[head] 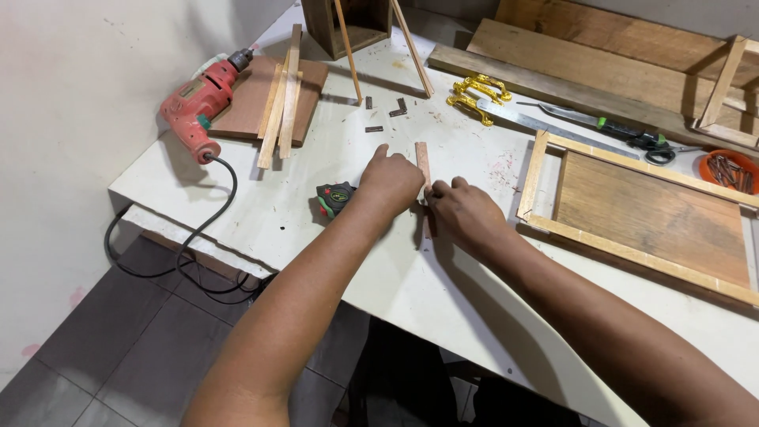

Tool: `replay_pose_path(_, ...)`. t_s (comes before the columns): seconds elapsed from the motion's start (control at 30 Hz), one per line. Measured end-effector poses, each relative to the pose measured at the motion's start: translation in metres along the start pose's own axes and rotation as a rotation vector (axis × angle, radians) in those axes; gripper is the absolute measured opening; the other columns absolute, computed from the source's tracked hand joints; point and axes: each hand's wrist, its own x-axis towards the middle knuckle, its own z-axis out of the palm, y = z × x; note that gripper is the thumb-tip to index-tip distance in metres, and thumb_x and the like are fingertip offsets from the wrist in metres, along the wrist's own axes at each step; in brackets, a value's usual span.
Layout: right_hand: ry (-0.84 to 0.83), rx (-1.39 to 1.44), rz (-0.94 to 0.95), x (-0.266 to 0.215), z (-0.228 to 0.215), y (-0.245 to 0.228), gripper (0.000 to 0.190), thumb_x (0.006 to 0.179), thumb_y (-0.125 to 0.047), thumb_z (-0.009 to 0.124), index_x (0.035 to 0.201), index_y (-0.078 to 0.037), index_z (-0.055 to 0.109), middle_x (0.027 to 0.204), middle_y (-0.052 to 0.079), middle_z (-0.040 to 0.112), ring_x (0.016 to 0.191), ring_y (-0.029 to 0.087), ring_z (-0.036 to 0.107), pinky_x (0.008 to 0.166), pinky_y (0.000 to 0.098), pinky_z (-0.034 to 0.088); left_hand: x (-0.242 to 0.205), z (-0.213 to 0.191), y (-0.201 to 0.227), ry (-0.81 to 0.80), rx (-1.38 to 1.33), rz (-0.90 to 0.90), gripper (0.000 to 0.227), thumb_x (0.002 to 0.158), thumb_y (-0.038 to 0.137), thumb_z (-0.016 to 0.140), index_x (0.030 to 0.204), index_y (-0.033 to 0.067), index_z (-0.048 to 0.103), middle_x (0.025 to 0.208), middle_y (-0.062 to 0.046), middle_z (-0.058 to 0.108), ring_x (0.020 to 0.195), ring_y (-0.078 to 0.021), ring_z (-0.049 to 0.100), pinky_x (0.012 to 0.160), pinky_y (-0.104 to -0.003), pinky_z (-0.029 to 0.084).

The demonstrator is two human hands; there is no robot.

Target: The person assembles a small wooden frame at a workbench. They position thin wood strips on the frame, measure with a tape measure, mark a strip with a pencil, cut and trim pieces with a utility knife, hammer nails into the joints, and press the assembled frame pieces into place.

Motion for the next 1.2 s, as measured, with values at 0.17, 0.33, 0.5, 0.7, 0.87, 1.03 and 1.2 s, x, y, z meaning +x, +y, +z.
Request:
replay_pose_path(0.17, -0.083, 0.034, 0.006, -0.04, -0.007, -0.023, 0.023, 0.092, -0.019, 0.059, 0.098, -0.003, 0.074, 0.111, 0.007, 0.065, 0.094, 0.027, 0.061, 0.081, 0.041, 0.057, 0.003, 0.007, 0.003, -0.034, -0.034, -0.027, 0.024, 0.09, 0.006, 0.057, 0.097, 0.0119, 0.079, 0.103, -0.012, 0.076, 0.105, -0.0299, 0.071, 0.118, -0.052, 0.033)
replay_pose_path(0.33, -0.093, 0.003, -0.032, -0.057, -0.005, -0.027, 0.022, 0.092, -0.012, 0.055, 0.102, -0.004, 0.073, 0.106, 0.008, 0.065, 0.09, 0.027, 0.061, 0.078, 0.0412, 0.058, 0.005, 0.004, 0.002, -0.042, -0.065, -0.037, 0.026, 0.089, 0.004, 0.055, 0.097, 0.0106, 0.078, 0.104, -0.014, 0.076, 0.102, -0.031, 0.072, 0.118, -0.053, 0.032)
replay_pose_path(0.5, -0.071, 0.016, -0.013, -0.027, -0.012, -0.022, 0.023, 0.097, -0.013, 0.054, 0.104, -0.003, 0.073, 0.103, 0.008, 0.067, 0.088, 0.028, 0.061, 0.077, 0.0428, 0.056, 0.014, 0.007, -0.002, -0.071, -0.054, -0.011, 0.022, 0.087, 0.005, 0.06, 0.097, 0.0107, 0.079, 0.099, -0.011, 0.077, 0.096, -0.0292, 0.074, 0.104, -0.049, 0.044)
replay_pose_path(0.7, -0.129, 0.079, 0.067, 0.015, -0.009, -0.01, 0.032, 0.09, -0.013, 0.058, 0.07, -0.01, 0.082, 0.111, 0.003, 0.067, 0.097, 0.026, 0.06, 0.085, 0.0415, 0.056, 0.029, 0.006, -0.004, -0.052, -0.083, -0.016, 0.017, 0.088, 0.017, 0.066, 0.098, 0.0101, 0.078, 0.096, -0.011, 0.077, 0.092, -0.0289, 0.074, 0.09, -0.047, 0.049)
replay_pose_path(0.87, -0.123, 0.063, 0.071, 0.007, -0.007, -0.01, 0.028, 0.092, -0.018, 0.059, 0.077, -0.007, 0.08, 0.108, 0.005, 0.067, 0.097, 0.026, 0.06, 0.086, 0.0407, 0.055, 0.03, 0.003, -0.004, -0.046, -0.092, -0.042, 0.019, 0.089, 0.016, 0.064, 0.102, 0.0082, 0.077, 0.098, -0.012, 0.077, 0.092, -0.0297, 0.074, 0.091, -0.047, 0.049)
replay_pose_path(1.03, -0.01, 0.085, -0.041, -0.031, -0.007, -0.025, 0.022, 0.09, -0.015, 0.058, 0.088, -0.003, 0.077, 0.108, 0.008, 0.066, 0.089, 0.03, 0.059, 0.077, 0.0449, 0.054, 0.021, 0.01, -0.005, -0.041, -0.106, -0.066, 0.021, 0.088, 0.01, 0.062, 0.103, 0.0072, 0.077, 0.1, -0.014, 0.077, 0.094, -0.0303, 0.074, 0.093, -0.047, 0.05)
replay_pose_path(1.2, -0.161, 0.009, -0.06, -0.062, -0.011, -0.036, 0.022, 0.094, -0.015, 0.055, 0.098, -0.003, 0.073, 0.111, 0.008, 0.063, 0.089, 0.028, 0.059, 0.081, 0.0425, 0.054, 0.011, -0.001, -0.005, -0.021, -0.12, -0.04, 0.021, 0.087, 0.005, 0.061, 0.1, 0.01, 0.078, 0.103, -0.013, 0.077, 0.097, -0.0304, 0.074, 0.09, -0.048, 0.053)
